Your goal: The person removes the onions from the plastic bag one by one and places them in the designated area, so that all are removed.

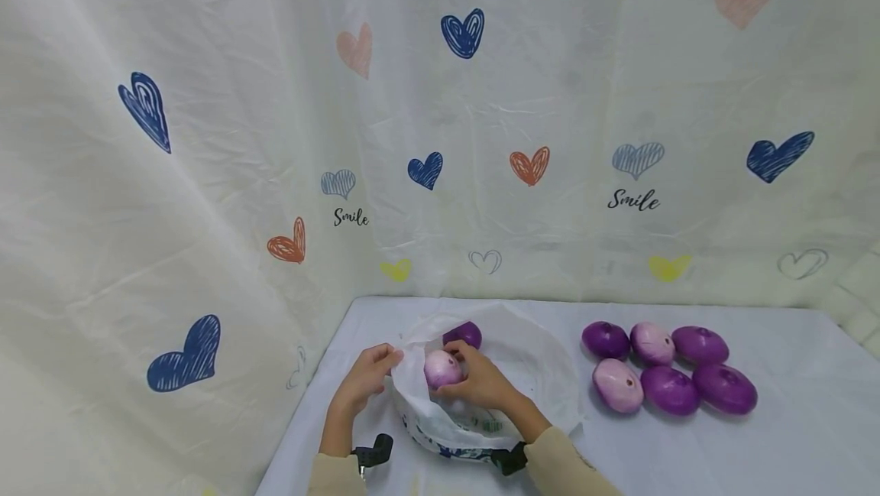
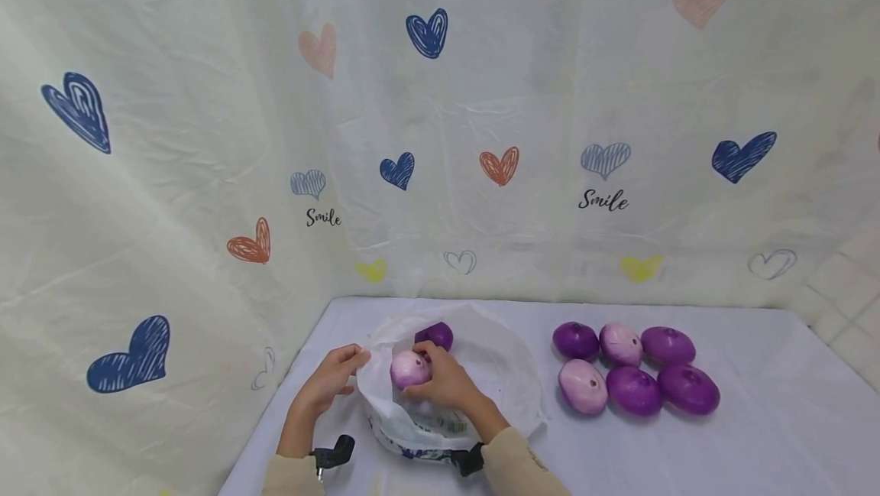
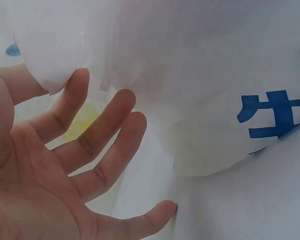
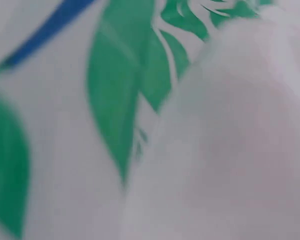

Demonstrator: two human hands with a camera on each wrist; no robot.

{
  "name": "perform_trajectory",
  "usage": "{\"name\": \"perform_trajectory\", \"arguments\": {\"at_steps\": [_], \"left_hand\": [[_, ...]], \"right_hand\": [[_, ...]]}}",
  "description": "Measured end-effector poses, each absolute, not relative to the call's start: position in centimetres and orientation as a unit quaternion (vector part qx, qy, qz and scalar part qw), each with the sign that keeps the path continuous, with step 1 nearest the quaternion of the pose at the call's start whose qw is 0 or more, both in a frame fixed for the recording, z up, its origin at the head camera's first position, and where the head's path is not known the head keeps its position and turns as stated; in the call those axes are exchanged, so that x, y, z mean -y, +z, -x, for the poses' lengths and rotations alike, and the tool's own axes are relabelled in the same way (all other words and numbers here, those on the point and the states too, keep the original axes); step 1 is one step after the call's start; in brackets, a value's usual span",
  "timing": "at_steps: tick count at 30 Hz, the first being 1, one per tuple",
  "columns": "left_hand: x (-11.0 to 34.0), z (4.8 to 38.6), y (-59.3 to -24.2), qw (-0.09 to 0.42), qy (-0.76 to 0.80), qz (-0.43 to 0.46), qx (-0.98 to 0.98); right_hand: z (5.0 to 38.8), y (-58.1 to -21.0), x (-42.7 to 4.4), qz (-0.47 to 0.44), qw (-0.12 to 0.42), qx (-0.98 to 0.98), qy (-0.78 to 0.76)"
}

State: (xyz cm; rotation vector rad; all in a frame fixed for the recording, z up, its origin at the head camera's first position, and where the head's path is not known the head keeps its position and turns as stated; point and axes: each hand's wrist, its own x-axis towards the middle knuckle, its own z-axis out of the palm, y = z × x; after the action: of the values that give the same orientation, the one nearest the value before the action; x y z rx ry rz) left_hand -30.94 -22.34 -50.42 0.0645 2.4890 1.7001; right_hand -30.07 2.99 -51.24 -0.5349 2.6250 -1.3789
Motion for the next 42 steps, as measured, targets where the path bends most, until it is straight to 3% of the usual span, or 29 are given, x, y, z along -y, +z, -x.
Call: {"name": "perform_trajectory", "arguments": {"at_steps": [42], "left_hand": [[22.1, 30.9, -50.6, 0.049, 0.552, 0.004, -0.833]], "right_hand": [[24.6, -46.4, -14.1, 0.217, -0.036, -0.835, -0.504]]}}
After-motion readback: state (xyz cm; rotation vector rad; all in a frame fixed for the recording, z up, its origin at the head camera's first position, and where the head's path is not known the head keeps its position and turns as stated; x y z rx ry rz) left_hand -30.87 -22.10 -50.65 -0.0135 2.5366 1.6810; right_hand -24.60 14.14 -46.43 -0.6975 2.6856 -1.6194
